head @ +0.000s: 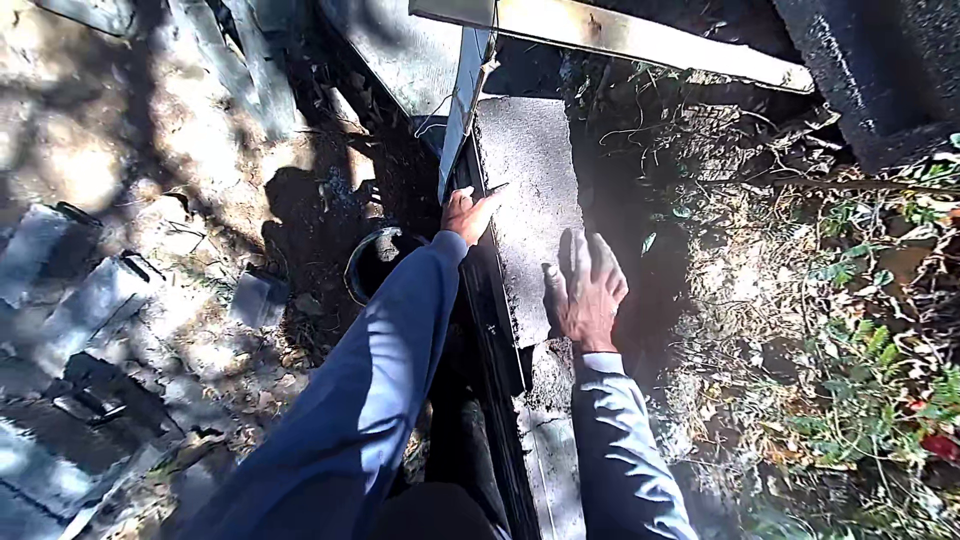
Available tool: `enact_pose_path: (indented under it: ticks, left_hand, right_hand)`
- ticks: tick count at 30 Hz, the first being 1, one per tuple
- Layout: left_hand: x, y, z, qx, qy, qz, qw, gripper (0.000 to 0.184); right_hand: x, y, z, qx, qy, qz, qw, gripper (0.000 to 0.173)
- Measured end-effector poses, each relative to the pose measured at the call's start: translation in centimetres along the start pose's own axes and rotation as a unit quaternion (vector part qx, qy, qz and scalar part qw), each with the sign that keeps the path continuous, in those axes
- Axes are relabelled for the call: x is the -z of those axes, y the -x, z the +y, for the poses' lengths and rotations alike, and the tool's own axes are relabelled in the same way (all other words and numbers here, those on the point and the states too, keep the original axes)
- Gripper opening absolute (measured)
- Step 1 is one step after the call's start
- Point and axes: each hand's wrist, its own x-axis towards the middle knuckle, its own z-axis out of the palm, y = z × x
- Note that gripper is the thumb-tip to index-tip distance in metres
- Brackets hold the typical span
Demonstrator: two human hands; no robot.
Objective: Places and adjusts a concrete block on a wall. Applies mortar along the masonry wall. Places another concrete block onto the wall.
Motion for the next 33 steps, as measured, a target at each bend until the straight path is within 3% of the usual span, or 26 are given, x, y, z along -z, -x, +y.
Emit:
enact_pose_path:
  ticks: [2,3,6,8,12,14,16,19,24,26,29,31,33]
  left_hand:
    - [0.1,0.2,0.7,-0.024,-0.030,0.000,0.999,0.081]
    - [0.4,0.4,1.0,-0.031,-0.041,-0.003,0.999,0.082]
    - [0.8,0.2,0.9,-0.021,-0.043,-0.019,0.999,0.087]
    - [1.3,-0.6,1.0,-0.020,-0.031,-0.034,0.999,0.089]
    - [2.0,-2.3,0.2,-0.058,-0.014,-0.052,0.997,0.090]
    - [2.2,-2.2,-0.1,-0.097,-0.039,-0.050,0.993,0.086]
    - [2.5,-1.7,0.0,-0.118,-0.069,-0.050,0.989,0.081]
    - [3.0,-1.7,0.4,-0.111,-0.062,-0.069,0.989,0.082]
    - [2.8,-2.1,0.5,-0.137,-0.087,-0.061,0.985,0.073]
    - [2.9,-2.3,-0.1,-0.127,-0.095,-0.070,0.985,0.078]
    - [3.1,-2.5,0.2,-0.118,-0.104,-0.084,0.984,0.079]
    - [3.1,-2.7,1.1,-0.098,-0.093,-0.101,0.986,0.070]
    - [3.7,-3.0,1.7,-0.056,-0.053,-0.126,0.989,0.069]
  right_hand:
    - [1.0,-2.7,1.8,-0.122,-0.029,0.049,0.991,0.071]
    - [1.5,-3.6,1.7,-0.137,-0.063,0.065,0.986,0.069]
    - [1.3,-4.8,-1.5,-0.071,-0.286,0.121,0.948,0.042]
    - [0.6,-7.1,-4.4,-0.030,-0.484,0.129,0.865,0.027]
    - [-0.2,-15.9,-9.8,-0.028,-0.742,0.087,0.664,0.045]
    - [0.2,-19.6,-11.9,0.001,-0.788,0.087,0.610,0.045]
    - [-0.8,-21.4,-13.5,0.061,-0.787,0.094,0.607,0.044]
    - [-3.8,-22.1,-14.6,0.089,-0.692,0.037,0.715,0.039]
    - [-1.9,-22.3,-15.1,0.114,-0.733,0.042,0.669,0.039]
    - [-4.3,-21.8,-15.1,0.087,-0.712,0.012,0.697,0.037]
    - [-3.6,-21.6,-14.9,0.040,-0.704,-0.044,0.707,0.037]
    - [-1.3,-19.8,-13.6,0.051,-0.693,-0.023,0.719,0.038]
    - [0.3,-16.9,-12.5,0.054,-0.711,0.027,0.700,0.039]
